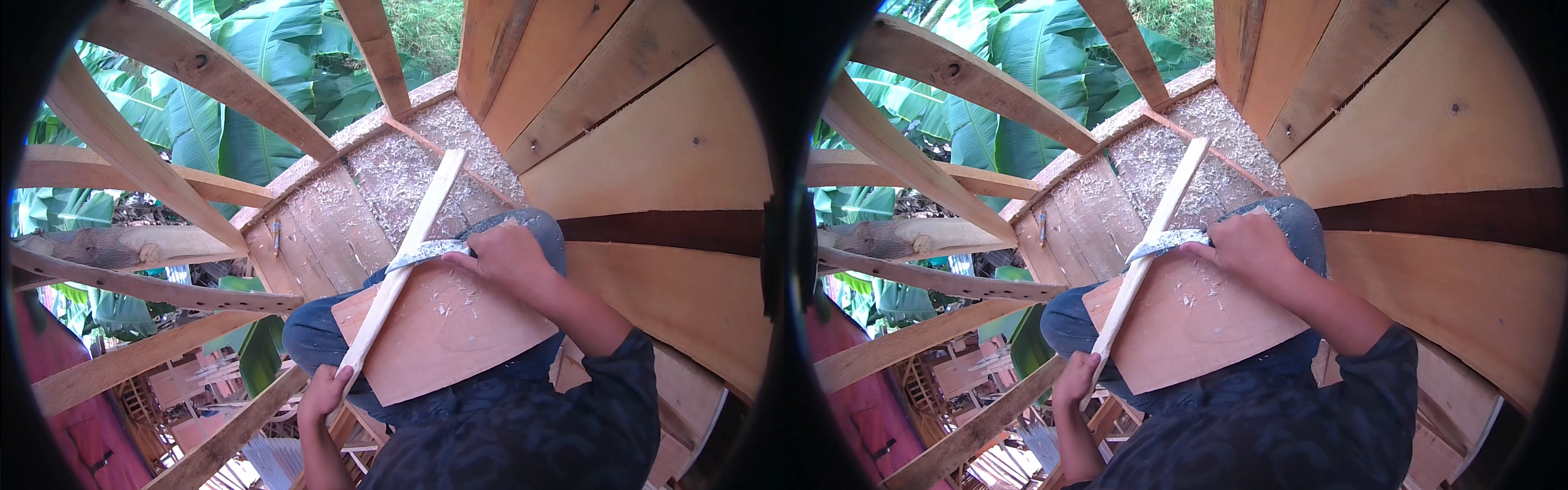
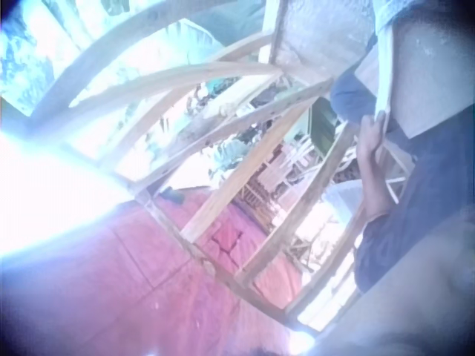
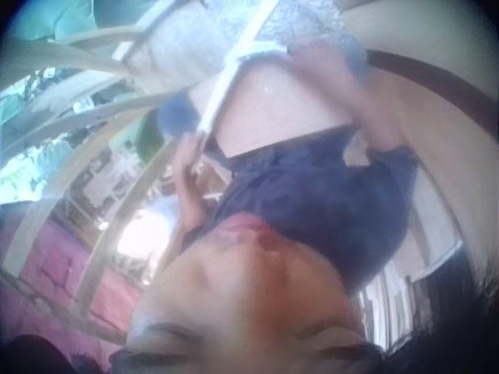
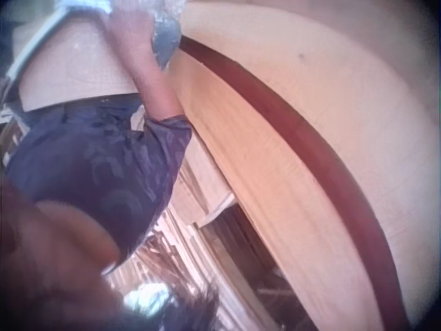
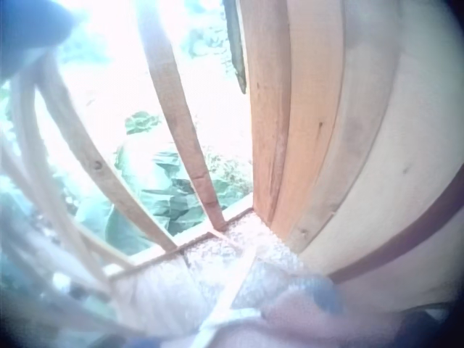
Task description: The person is sitting on a wooden platform and using a curved knife to shave and shape a long, thin piece of wood. They hold the wood on their lap and repeatedly scrape the surface with the blade, removing thin shavings.
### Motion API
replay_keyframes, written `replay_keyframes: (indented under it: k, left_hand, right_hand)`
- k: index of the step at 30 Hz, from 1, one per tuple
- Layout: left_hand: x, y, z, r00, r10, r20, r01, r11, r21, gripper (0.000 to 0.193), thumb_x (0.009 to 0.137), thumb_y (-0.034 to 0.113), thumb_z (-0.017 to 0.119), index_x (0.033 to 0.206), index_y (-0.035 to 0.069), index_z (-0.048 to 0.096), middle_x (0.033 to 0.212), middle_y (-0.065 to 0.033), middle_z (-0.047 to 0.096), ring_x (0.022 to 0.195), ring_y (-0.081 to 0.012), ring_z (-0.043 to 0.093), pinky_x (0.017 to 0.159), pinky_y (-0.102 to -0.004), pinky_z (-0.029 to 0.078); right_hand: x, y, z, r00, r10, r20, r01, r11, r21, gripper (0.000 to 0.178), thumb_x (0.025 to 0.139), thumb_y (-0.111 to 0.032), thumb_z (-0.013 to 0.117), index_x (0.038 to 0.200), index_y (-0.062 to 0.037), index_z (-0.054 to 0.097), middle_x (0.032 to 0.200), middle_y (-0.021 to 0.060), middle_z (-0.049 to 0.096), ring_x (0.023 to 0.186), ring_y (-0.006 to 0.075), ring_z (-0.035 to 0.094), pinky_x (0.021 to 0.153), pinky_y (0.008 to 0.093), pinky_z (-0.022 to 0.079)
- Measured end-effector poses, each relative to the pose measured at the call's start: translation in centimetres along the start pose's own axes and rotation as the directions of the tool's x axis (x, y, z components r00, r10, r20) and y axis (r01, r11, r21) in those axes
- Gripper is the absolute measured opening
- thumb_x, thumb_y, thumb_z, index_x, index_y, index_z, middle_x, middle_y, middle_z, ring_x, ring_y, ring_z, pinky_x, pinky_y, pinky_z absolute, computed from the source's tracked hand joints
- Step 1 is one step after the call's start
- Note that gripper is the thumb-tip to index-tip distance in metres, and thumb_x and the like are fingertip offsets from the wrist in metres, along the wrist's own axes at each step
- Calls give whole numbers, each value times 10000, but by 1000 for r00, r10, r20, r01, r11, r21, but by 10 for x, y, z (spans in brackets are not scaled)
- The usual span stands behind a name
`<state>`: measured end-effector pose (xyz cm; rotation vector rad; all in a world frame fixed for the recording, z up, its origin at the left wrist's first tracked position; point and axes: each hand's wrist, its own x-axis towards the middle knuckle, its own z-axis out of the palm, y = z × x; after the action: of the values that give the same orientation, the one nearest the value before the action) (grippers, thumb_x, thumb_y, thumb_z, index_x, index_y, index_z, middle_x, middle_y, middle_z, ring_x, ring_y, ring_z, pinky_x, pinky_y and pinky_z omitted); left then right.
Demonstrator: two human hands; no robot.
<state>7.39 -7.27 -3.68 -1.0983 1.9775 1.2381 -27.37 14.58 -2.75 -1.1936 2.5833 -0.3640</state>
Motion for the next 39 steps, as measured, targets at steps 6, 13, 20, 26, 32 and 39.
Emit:
replay_keyframes:
  k: [6,13,20,26,32,39]
  left_hand:
    - [-4,3,2,1000,-20,-14,20,999,-45,594,915,437,612,645,-80,504,553,-61,429,584,-126,416,534,-386,408]
    - [-10,15,7,997,-64,-50,62,997,-44,530,885,393,671,653,-77,586,539,-56,477,555,-112,448,521,-371,416]
    - [-11,16,14,995,-48,-91,44,998,-49,552,838,429,715,651,-79,609,516,-69,503,537,-116,476,513,-373,423]
    - [-18,14,17,998,11,-64,-14,999,-39,503,701,409,824,675,-42,603,577,-44,549,570,-116,491,541,-350,428]
    - [-44,26,28,983,118,-140,-90,978,189,588,641,386,841,988,-24,602,851,-239,682,806,-407,666,754,-462,518]
    - [-61,8,52,878,210,-430,-133,970,202,515,692,284,760,1084,52,519,871,-224,657,843,-426,653,733,-479,508]
  right_hand:
    - [16,39,-14,938,342,-57,-344,939,-26,653,946,-596,474,725,-20,691,656,190,644,607,346,658,591,436,529]
    - [-25,-28,7,978,137,158,-166,967,193,481,885,-489,626,825,-15,684,693,179,654,677,375,654,643,473,510]
    - [-65,-74,43,984,-91,154,17,905,425,282,868,-271,667,1004,-35,590,740,165,662,710,367,659,637,472,515]
    - [-94,-97,44,945,-275,175,171,876,451,238,880,-221,651,1022,-42,587,791,163,665,735,353,663,642,456,519]
    - [-100,-69,24,980,-30,194,-61,893,446,221,866,-168,666,1016,-40,566,795,149,659,744,346,664,649,454,515]
    - [-109,-55,25,998,-33,59,7,918,397,253,877,-154,665,1082,-22,599,799,156,645,720,356,656,640,436,514]
